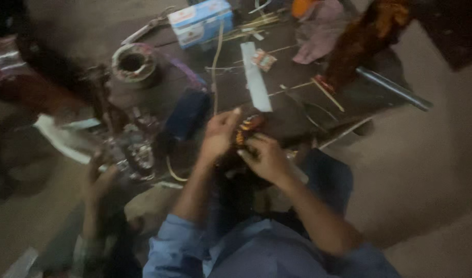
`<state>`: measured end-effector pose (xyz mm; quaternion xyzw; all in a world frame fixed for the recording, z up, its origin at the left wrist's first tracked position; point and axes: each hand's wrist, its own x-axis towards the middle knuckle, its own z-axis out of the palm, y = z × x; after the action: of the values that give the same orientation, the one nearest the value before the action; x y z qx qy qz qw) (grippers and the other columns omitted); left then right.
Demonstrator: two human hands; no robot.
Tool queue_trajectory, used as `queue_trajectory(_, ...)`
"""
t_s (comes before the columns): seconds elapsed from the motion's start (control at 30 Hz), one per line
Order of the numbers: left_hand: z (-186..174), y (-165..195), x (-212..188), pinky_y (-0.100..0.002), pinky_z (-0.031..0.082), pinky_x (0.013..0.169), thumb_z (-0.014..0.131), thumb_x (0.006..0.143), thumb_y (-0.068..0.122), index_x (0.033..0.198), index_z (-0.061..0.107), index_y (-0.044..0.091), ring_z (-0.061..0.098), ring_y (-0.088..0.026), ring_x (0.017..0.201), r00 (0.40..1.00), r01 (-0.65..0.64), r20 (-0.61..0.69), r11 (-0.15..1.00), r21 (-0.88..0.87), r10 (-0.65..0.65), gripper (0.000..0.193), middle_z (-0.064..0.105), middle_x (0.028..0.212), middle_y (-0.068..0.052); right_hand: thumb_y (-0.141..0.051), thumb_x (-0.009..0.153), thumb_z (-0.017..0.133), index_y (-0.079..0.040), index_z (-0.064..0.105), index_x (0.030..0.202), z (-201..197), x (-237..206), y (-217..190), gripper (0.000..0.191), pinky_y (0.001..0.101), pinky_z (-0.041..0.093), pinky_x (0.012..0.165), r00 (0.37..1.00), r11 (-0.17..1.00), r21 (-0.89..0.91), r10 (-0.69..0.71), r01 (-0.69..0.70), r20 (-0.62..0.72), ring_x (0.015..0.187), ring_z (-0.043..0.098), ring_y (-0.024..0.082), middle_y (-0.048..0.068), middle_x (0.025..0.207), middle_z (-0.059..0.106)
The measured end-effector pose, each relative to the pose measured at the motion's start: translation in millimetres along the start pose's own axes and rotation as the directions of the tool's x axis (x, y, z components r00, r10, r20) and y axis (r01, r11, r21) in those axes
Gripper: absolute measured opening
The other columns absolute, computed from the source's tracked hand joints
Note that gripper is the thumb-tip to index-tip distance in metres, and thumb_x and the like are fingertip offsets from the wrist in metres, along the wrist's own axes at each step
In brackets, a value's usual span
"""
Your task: The person sits on the floor and winds copper wire around a toroidal core using both hands. They repeatedly adjust the coil and pull the wire to maintain tension, occasionally using pliers to cut or secure the wire.
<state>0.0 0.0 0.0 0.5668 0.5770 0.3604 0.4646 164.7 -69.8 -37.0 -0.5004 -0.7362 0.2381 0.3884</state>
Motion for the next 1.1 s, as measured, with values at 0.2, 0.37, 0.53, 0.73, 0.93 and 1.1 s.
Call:
queue_trajectory(0.2,-3,20,-10,-0.037,0.057,0.077,0.055,0.096,0.054,0.118,0.070,0.000,0.072,-0.022,0.088,0.979,-0.069,0.189,0.997,-0.042,0.075,0.061,0.076,0.096,-0.014,-0.016,0.081,0.084,0.001,0.070,0.105,-9,10,-3,0.033,0.0358,0.054,0.065,0.995,0.995,0.073,0.063,-0.068,0.071,0.069,0.065,0.019,0.012,0.085,0.070)
queue_trajectory(0.37,-8,23,-6,-0.036,0.056,0.084,0.052,0.098,0.058,0.119,0.069,-0.001,0.071,-0.024,0.100,0.977,-0.097,0.194,0.995,0.019,0.091,0.064,0.074,0.105,-0.015,-0.015,0.083,0.083,0.000,0.073,0.099,-10,10,7,0.025,0.0345,0.053,0.062,0.992,0.992,0.041,0.120,-0.118,-0.050,0.070,0.066,0.019,0.012,0.087,0.070)
queue_trajectory(0.53,-8,20,-9,-0.038,0.055,0.085,0.054,0.098,0.053,0.121,0.068,-0.001,0.070,-0.028,0.100,0.994,-0.007,0.108,0.998,-0.066,0.014,0.060,0.075,0.107,-0.020,-0.021,0.095,0.075,0.000,0.073,0.104,-5,9,15,0.023,0.0307,0.056,0.068,0.927,0.921,0.176,0.365,-0.346,-0.087,0.078,0.071,0.017,0.011,0.090,0.075)
queue_trajectory(0.73,-8,13,-6,-0.034,0.055,0.088,0.054,0.100,0.050,0.124,0.067,0.001,0.071,-0.021,0.102,0.989,-0.078,0.117,0.989,-0.123,0.093,0.057,0.074,0.112,-0.015,-0.021,0.100,0.070,0.003,0.072,0.118,6,12,9,0.029,0.0287,0.053,0.084,0.945,0.843,0.503,0.298,-0.192,-0.139,0.095,0.068,0.015,0.011,0.107,0.075)
queue_trajectory(0.93,-8,7,-3,-0.038,0.051,0.074,0.055,0.103,0.044,0.113,0.075,-0.001,0.064,-0.022,0.086,0.975,0.003,0.216,0.972,-0.237,0.050,0.050,0.072,0.097,-0.017,-0.028,0.093,0.076,0.002,0.072,0.103,-6,10,8,0.032,0.0320,0.055,0.063,0.959,0.955,0.182,0.257,-0.234,-0.118,0.075,0.071,0.017,0.011,0.091,0.075)
queue_trajectory(1.1,-11,4,0,-0.038,0.050,0.078,0.056,0.105,0.042,0.099,0.076,-0.003,0.061,-0.022,0.089,0.979,-0.193,0.076,0.981,0.010,0.191,0.050,0.060,0.097,-0.013,-0.026,0.095,0.075,0.002,0.074,0.095,-9,9,10,0.028,0.0323,0.055,0.063,0.963,0.996,0.002,0.090,-0.093,-0.256,0.072,0.071,0.020,0.014,0.088,0.074)
